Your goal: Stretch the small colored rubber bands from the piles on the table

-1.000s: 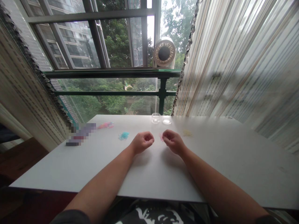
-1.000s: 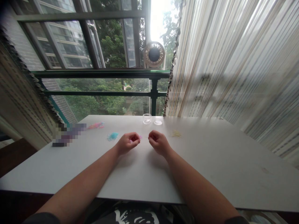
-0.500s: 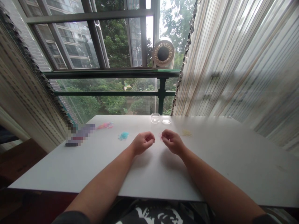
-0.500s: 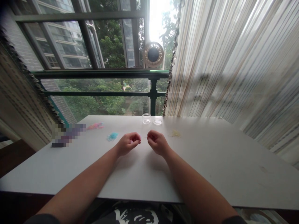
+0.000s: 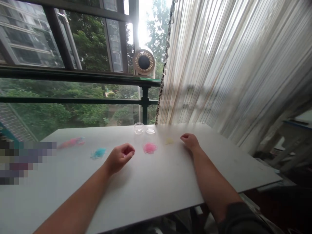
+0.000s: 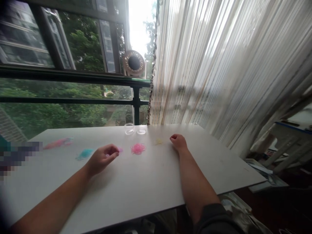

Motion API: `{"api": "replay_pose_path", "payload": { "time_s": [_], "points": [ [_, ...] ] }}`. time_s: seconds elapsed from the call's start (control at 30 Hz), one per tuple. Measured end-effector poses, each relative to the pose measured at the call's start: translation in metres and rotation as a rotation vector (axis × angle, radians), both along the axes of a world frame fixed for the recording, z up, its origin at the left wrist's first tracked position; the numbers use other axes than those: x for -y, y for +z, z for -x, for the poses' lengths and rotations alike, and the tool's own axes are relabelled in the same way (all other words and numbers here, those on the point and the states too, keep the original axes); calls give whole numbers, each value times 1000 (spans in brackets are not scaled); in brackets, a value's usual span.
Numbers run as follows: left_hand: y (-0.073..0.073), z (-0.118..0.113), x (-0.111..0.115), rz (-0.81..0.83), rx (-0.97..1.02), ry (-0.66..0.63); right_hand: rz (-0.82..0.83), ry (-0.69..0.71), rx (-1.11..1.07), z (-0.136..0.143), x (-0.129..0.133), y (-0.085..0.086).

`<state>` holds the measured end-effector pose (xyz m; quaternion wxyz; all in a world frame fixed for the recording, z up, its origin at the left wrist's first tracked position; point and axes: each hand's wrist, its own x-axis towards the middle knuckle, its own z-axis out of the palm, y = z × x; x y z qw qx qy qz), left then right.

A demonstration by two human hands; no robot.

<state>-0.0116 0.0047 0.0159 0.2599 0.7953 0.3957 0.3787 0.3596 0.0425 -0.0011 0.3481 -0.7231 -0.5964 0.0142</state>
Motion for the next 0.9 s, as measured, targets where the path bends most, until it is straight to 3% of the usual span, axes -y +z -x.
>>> {"api": "replay_pose_path", "payload": {
  "time_s": [0.17,0.47,0.9],
  "points": [
    [1,0,-1,-6,-11,3,46,25,42,13,-10,-11],
    [-3,0,-3,-4,-34,-4,54,71,130,36,-12,-11],
    [-7,1,-6,6,-5,-3,34,53,153,36,-13,-13]
  ]
}}
